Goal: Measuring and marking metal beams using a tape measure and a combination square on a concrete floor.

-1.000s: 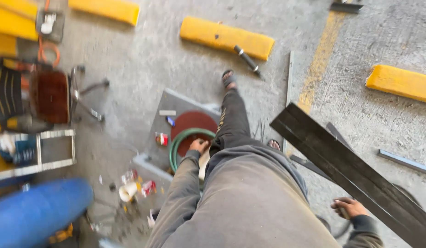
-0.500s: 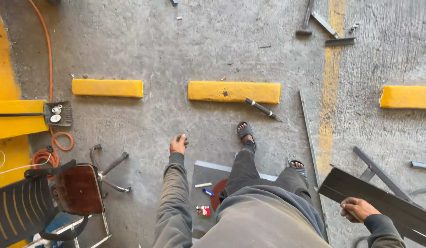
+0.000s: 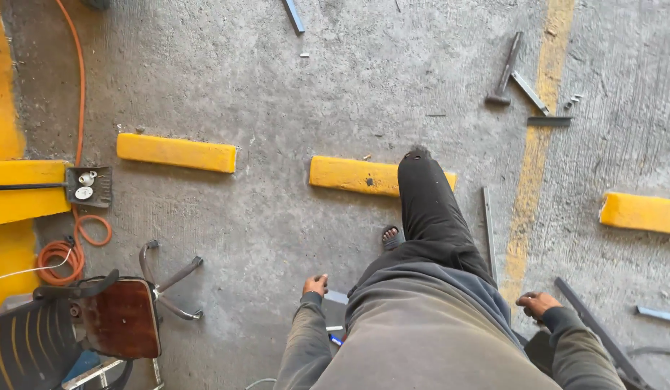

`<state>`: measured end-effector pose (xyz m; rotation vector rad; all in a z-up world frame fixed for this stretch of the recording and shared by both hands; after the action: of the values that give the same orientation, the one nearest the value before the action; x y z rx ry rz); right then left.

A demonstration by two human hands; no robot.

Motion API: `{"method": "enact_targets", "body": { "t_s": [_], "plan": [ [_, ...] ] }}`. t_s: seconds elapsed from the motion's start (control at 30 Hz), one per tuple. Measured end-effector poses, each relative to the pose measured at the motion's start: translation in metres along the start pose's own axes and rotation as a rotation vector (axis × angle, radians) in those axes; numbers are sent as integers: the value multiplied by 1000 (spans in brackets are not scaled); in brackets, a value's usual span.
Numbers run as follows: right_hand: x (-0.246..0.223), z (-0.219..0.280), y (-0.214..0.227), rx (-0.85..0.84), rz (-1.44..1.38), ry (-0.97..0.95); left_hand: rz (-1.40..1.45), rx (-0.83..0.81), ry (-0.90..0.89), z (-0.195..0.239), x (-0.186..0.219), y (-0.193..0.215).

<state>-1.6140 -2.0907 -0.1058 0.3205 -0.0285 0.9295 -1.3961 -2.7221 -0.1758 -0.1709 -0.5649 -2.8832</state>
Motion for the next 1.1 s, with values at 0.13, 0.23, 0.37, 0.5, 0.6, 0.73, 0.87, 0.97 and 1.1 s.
{"method": "enact_targets", "body": {
  "t_s": [0.13, 0.23, 0.37, 0.5, 0.6, 0.73, 0.87, 0.97, 1.1],
  "plan": [
    [-111, -44, 59, -25, 141, -19, 34, 77, 99, -28, 65, 23],
    [-229, -121, 129, 14, 220, 55, 193, 183, 74, -62, 167, 33],
    [-416, -258, 228, 161, 264, 258, 390, 184, 124, -104, 308, 38],
    [-667, -141, 341, 278, 429, 641, -25, 170, -123, -132, 516, 55],
    [-822, -78, 374, 306, 396, 810, 294, 54, -299, -144, 668, 72],
    [-962, -78, 393, 345, 383, 731, 67, 77, -577, -220, 816, 61],
    [-1056, -153, 398, 463, 337, 652, -89, -112, -638, -283, 941, 20],
    [-1085, -184, 382, 412, 332, 486, -277, -366, -611, -333, 997, -14],
    [-1121, -231, 379, 343, 277, 405, -192, -418, -505, -354, 1039, -53]
  ]
}}
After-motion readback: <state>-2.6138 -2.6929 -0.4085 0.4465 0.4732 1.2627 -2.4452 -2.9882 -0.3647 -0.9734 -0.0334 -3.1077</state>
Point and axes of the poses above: each hand's wrist, its own z-axis away from the middle knuckle, its own y-axis out of the back of the hand, x = y × z, the point moved 5 cm from there along -z, towards the middle knuckle, and after that the axes turned 1 degree about x, right-handed, at the moved point
